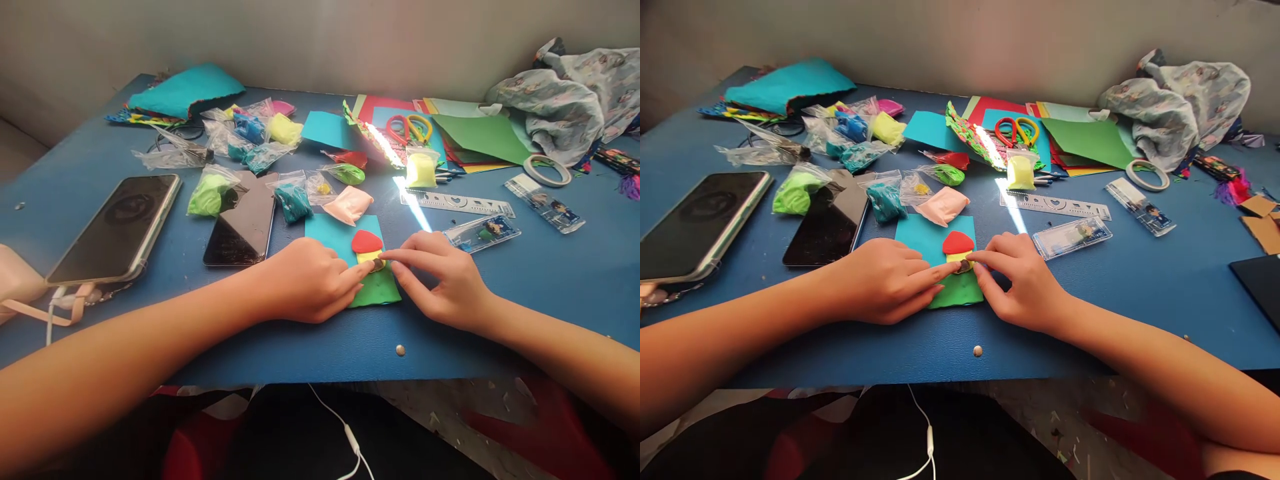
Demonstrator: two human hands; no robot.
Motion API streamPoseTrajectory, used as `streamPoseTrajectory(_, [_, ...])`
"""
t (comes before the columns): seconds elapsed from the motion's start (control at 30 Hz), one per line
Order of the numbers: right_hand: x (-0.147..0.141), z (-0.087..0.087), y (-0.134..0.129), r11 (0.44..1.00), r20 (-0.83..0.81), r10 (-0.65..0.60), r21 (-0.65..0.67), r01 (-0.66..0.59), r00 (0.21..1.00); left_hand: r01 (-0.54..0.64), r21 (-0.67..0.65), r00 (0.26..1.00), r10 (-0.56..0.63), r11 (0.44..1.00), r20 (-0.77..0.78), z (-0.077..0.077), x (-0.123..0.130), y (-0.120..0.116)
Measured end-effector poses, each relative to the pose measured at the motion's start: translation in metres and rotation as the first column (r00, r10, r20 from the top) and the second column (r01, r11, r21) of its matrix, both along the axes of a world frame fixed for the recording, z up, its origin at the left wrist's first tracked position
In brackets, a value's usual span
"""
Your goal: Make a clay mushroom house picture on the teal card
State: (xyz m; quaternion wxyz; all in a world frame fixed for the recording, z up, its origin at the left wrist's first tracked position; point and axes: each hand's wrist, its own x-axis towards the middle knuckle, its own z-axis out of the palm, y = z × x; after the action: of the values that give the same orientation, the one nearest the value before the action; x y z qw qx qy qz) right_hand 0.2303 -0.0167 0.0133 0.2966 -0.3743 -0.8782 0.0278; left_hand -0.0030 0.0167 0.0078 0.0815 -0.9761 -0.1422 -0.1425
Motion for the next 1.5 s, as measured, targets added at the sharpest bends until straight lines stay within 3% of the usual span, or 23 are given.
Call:
streamPoseTrajectory(0.4, [0.0,-0.0036,-0.0013,0.98,0.116,0.015,0.195,-0.038,0.993,-0.075,-0.014,0.992,0.074,0.997,-0.101,-0.0005,0.0017,-0.0014])
streamPoseTrajectory(1.5, [0.0005,0.0013,-0.004,0.968,0.149,0.022,0.244,-0.058,0.989,-0.078,-0.018,0.99,0.075,0.997,-0.121,0.0012,0.0032,-0.0019])
